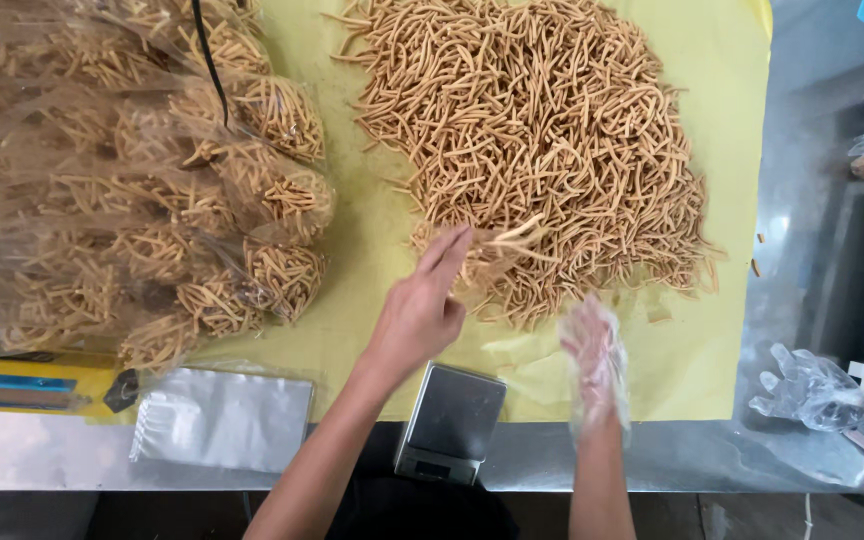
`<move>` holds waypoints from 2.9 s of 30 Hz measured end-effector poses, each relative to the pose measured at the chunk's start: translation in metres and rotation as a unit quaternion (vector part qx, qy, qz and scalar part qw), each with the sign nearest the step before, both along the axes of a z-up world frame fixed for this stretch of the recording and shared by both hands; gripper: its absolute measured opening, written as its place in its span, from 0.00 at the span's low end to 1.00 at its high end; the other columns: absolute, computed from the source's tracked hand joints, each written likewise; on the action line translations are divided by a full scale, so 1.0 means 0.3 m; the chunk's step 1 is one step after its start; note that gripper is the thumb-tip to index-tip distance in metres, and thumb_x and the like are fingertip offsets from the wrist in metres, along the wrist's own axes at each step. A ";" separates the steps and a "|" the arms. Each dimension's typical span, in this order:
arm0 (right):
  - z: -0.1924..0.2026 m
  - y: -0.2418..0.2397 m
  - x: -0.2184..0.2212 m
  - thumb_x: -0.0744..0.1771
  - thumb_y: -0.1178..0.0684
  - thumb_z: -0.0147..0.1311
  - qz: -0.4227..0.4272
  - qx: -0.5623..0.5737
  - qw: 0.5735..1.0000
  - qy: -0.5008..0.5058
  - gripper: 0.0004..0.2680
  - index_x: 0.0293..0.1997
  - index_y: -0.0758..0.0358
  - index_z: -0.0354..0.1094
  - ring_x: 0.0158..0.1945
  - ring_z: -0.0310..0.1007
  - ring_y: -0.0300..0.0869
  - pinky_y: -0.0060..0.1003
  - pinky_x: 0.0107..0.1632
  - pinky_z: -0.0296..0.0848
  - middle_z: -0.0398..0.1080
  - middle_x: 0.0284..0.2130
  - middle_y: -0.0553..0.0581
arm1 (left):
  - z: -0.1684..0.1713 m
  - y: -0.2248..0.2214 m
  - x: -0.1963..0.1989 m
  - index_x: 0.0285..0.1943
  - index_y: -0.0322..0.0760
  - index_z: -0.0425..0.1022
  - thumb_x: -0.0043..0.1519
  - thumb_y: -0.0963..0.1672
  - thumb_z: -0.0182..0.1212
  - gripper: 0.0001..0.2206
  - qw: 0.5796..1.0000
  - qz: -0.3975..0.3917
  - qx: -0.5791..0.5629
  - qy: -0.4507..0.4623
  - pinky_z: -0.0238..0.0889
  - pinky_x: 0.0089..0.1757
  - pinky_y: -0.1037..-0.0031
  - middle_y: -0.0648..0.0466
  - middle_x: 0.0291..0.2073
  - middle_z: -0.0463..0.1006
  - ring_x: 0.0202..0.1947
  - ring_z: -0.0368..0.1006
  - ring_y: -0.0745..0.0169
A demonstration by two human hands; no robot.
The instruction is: The person scoops thin fried snacks from a bulk pile on a yellow sheet, places them into small clear plastic bags, weighs each bag on a digital scale, and sets the filled bags aside. The person repeats this process multiple times.
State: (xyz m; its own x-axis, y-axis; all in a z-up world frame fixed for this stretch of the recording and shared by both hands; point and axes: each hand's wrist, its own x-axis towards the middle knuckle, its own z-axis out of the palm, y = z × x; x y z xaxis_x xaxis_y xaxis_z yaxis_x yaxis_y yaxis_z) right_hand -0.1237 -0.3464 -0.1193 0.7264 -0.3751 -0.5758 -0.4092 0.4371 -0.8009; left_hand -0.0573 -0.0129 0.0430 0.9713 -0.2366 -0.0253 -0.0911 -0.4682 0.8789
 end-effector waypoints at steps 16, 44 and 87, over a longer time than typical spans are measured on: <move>-0.416 0.272 0.413 0.66 0.37 0.56 -0.135 0.231 0.950 -0.158 0.27 0.68 0.64 0.55 0.59 0.69 0.56 0.53 0.63 0.68 0.66 0.57 0.62 | -0.161 -0.013 -0.027 0.71 0.36 0.65 0.51 0.35 0.56 0.33 0.996 0.035 0.072 0.025 0.73 0.45 0.59 0.53 0.71 0.66 0.46 0.78 0.43; 0.353 0.613 0.308 0.61 0.43 0.60 -0.126 0.158 0.961 -0.189 0.18 0.53 0.55 0.66 0.40 0.78 0.41 0.37 0.45 0.85 0.73 0.40 0.53 | -0.181 -0.040 0.093 0.73 0.34 0.58 0.42 0.36 0.63 0.42 0.999 -0.006 -0.027 0.033 0.64 0.58 0.62 0.46 0.70 0.61 0.63 0.66 0.42; 0.300 0.138 -0.688 0.68 0.61 0.59 0.023 -0.179 0.980 -0.086 0.09 0.54 0.69 0.68 0.49 0.76 0.38 0.32 0.56 0.75 0.75 0.47 0.57 | -0.045 -0.054 -0.704 0.72 0.38 0.63 0.53 0.36 0.56 0.32 0.983 -0.176 -0.010 0.055 0.74 0.39 0.61 0.49 0.71 0.62 0.43 0.78 0.43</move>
State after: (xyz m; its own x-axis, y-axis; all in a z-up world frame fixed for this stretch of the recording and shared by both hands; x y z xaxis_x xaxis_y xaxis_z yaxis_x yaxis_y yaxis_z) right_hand -0.3302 -0.3048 -0.0293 0.8217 -0.4956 -0.2814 -0.2675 0.1006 -0.9583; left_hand -0.2685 -0.0290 0.0296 0.8208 -0.5591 -0.1174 -0.1491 -0.4080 0.9007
